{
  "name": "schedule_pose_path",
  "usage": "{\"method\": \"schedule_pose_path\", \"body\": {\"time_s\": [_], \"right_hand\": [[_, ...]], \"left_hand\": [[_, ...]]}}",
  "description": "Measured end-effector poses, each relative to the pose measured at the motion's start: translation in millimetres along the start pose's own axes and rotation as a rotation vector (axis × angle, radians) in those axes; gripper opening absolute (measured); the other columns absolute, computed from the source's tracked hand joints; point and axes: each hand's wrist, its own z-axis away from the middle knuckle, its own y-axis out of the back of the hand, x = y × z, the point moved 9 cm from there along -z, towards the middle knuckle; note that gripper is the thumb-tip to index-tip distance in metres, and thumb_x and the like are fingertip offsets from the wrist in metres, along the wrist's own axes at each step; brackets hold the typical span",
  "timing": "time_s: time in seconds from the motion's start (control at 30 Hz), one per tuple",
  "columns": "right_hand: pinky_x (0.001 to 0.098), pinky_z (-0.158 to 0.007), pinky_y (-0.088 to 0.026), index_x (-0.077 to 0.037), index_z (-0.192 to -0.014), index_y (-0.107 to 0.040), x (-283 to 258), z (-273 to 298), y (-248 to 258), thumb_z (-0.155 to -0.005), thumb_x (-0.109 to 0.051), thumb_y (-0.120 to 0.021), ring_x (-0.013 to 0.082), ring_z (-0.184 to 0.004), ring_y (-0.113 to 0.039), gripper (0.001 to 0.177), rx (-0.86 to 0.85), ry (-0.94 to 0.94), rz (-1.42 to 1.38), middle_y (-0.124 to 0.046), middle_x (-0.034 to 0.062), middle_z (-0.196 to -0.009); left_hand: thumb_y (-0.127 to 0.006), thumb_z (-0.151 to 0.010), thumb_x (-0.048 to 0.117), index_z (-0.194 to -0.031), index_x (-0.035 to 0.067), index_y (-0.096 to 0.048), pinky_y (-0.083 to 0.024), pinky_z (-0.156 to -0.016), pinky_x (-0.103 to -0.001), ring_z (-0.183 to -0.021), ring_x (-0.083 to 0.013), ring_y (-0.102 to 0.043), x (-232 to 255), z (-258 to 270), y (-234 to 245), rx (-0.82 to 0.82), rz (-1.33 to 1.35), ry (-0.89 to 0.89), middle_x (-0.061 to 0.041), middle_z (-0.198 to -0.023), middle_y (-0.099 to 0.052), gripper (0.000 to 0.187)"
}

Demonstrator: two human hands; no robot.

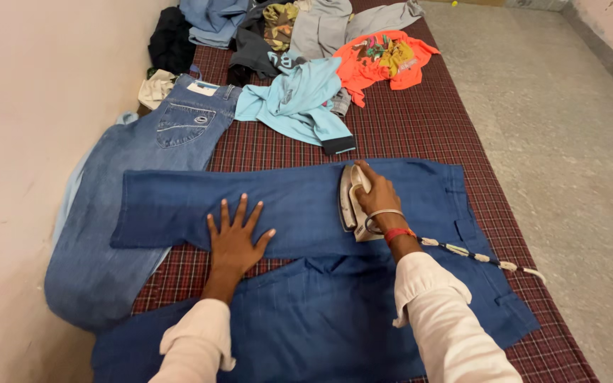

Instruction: The person irons a pair of blue jeans laid flat on a plaid-covered surface. They use a white electric iron to smooth the fabric, moving it back and forth along the legs and waist. The person adjusts the jeans with their left hand while ironing with their right hand.

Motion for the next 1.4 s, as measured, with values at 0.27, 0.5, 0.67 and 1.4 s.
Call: {"method": "schedule_pose_path", "body": {"time_s": [0.27,0.5,0.67,1.4], "right_hand": [[0.0541,-0.090,-0.053,-0.039,-0.146,-0.054,-8.5,-30.8,1.2,-0.084,-0.023,-0.062,0.0432,-0.097,-0.070,0.064,0.105,0.138,0.019,-0.075,0.0232,-0.098],[0.0447,-0.074,-0.060,-0.036,-0.149,-0.052,-10.9,3.7,-11.3,-0.085,-0.019,-0.062,0.0313,-0.068,-0.076,0.066,0.009,0.189,-0.110,-0.077,0.0220,-0.087],[0.0440,-0.070,-0.061,-0.033,-0.150,-0.050,-17.4,23.4,-21.9,-0.085,-0.015,-0.058,0.0292,-0.063,-0.076,0.068,-0.099,0.216,-0.184,-0.076,0.0191,-0.090],[0.0486,-0.085,-0.061,-0.039,-0.144,-0.054,-39.6,21.0,-34.6,-0.084,-0.015,-0.055,0.0406,-0.077,-0.079,0.065,-0.061,0.092,-0.064,-0.076,0.0215,-0.098]], "left_hand": [[-0.046,-0.091,0.071,-0.155,0.033,-0.040,-0.005,-0.118,-0.069,-0.153,-0.0423,-0.014,-3.8,8.8,14.3,0.029,0.010,0.009,-0.006,-0.168,-0.023,0.075],[-0.049,-0.092,0.068,-0.152,0.030,-0.046,-0.007,-0.119,-0.069,-0.153,-0.0419,-0.018,-1.1,11.2,19.6,0.115,0.018,-0.021,-0.007,-0.166,-0.029,0.072],[-0.048,-0.093,0.065,-0.152,0.027,-0.048,-0.009,-0.123,-0.063,-0.154,-0.0371,-0.020,2.7,13.4,25.4,0.170,0.024,-0.058,-0.010,-0.166,-0.031,0.070],[-0.045,-0.094,0.067,-0.155,0.026,-0.043,-0.014,-0.123,-0.057,-0.154,-0.0333,-0.021,-1.7,9.7,15.7,0.071,0.032,-0.031,-0.009,-0.166,-0.028,0.073]]}}
